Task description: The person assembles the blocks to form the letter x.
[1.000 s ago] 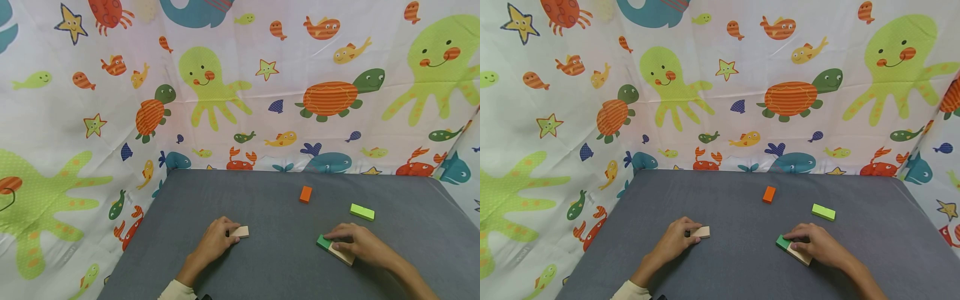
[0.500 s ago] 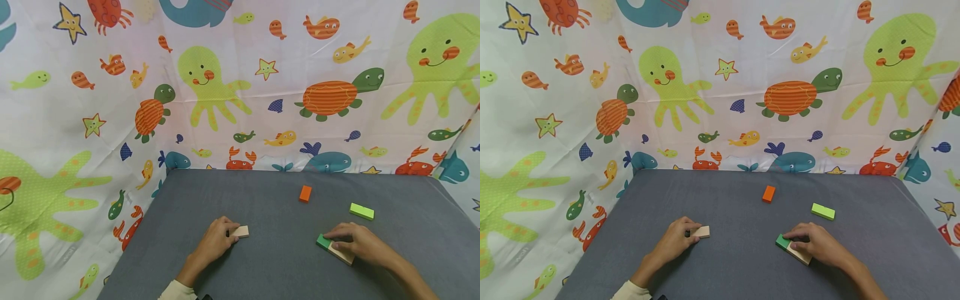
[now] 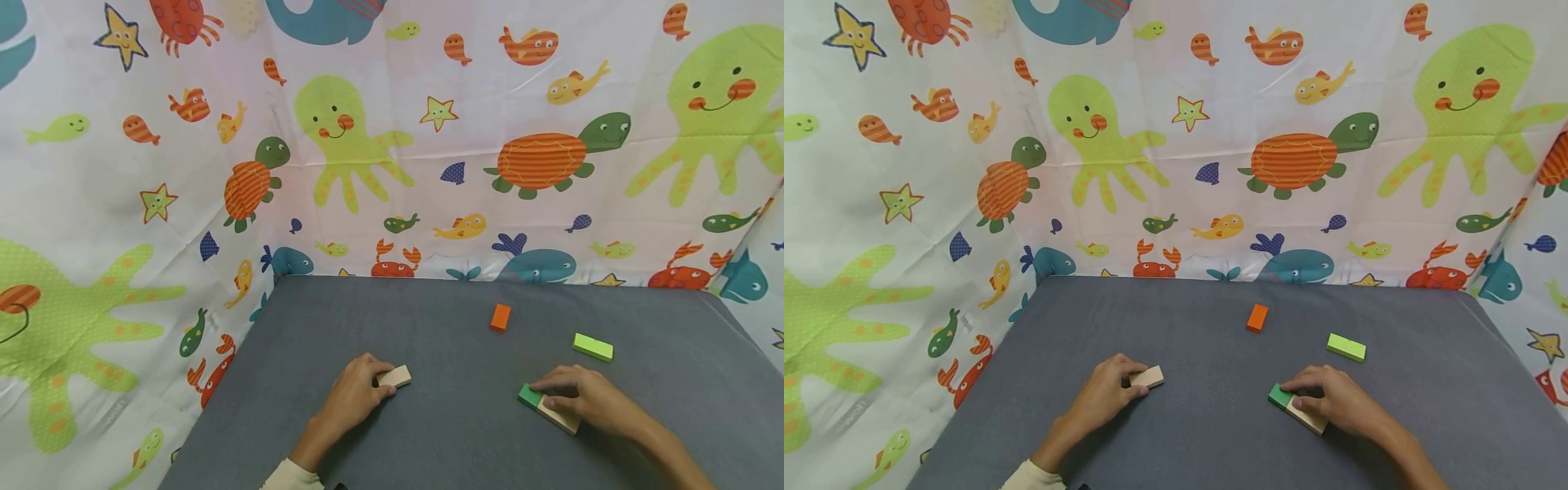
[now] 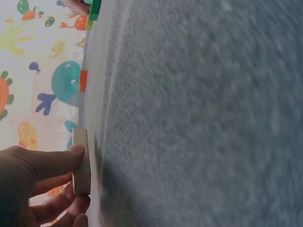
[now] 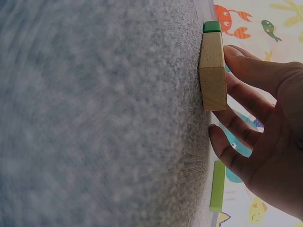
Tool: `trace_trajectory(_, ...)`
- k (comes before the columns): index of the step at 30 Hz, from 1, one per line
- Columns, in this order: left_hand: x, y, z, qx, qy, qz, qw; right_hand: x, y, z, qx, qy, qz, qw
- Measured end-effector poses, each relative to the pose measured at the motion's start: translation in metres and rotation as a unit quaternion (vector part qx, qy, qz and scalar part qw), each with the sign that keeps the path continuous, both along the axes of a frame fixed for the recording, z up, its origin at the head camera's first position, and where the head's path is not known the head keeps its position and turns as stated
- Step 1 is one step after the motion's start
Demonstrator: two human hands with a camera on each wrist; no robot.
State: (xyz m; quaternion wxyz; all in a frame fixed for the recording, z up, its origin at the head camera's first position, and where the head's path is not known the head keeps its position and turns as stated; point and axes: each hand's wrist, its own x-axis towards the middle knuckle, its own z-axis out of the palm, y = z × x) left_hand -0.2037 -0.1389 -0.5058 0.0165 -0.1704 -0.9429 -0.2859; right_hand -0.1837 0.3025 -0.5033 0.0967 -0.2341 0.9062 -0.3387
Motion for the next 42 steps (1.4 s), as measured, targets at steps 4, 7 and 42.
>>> trace_trajectory(4, 0.003, 0.005, 0.004, -0.001, 0.005, 0.007, 1.0000, 0.000, 0.000, 0.000, 0.004, 0.001, -0.003, 1.000)
trace_trajectory(7, 0.005, 0.009, 0.006, -0.004, 0.012, 0.009, 0.9999, 0.000, 0.000, 0.000, 0.008, -0.004, -0.007, 1.000)
trace_trajectory(42, 0.028, 0.076, 0.015, 0.012, -0.001, -0.026, 0.9996, 0.001, -0.002, 0.000, 0.018, 0.017, -0.014, 1.000)
